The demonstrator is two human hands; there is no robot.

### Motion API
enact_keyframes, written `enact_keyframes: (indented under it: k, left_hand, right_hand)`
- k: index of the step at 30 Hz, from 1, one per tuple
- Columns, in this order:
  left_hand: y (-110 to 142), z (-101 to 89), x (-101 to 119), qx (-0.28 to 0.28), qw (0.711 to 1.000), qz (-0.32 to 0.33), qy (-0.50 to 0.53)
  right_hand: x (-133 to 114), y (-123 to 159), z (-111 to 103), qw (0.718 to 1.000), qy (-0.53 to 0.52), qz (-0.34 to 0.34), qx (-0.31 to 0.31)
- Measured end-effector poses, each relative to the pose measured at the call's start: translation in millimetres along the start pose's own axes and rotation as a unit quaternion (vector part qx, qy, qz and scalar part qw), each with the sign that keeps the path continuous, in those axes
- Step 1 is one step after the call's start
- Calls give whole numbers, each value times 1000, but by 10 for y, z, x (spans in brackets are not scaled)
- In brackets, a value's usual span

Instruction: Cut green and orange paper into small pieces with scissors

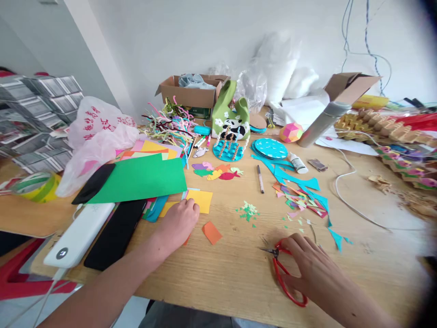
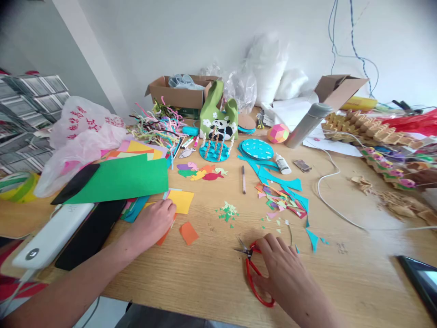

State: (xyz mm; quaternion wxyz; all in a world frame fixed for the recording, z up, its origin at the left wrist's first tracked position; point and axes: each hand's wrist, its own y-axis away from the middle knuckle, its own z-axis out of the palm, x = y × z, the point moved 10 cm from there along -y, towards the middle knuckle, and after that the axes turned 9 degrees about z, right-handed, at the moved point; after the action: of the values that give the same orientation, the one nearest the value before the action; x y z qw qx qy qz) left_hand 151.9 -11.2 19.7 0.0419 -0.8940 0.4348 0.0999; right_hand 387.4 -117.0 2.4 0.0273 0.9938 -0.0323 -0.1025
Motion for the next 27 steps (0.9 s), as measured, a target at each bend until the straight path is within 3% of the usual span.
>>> enact_keyframes:
  k: [3, 6, 10, 12, 14, 20, 24, 27]
  left_hand:
    - [-12, 23, 20, -14, 1000, 13, -19]
    - [-8, 13, -37, -2, 1000, 5, 6]
    - [40, -47, -327, 65, 986, -85, 127]
    - [79, -33, -481, 87, 969, -135, 190]
    - [107, -3, -585, 97, 954, -167, 229]
    - [142, 57, -689, 106, 937, -194, 271]
    - [152, 59, -710, 102, 936, -206, 265]
    - [152, 60, -714, 101, 936, -210, 263]
  right_hand:
    - [2, -6, 58, 995, -9, 37, -90]
    - [-31, -6, -2, 991, -29, 46, -123]
    - [-234, -95, -229, 993, -76, 12, -86]
    - [-450, -196, -363, 992, -111, -15, -59]
    - [-755, -334, -388, 984, -152, -47, -79]
    - [-1705, -975, -215, 961, -219, -130, -110]
    - [-1981, -1348, 35, 976, -162, -103, -98]
    - [-2097, -1422, 168, 986, -89, -114, -81]
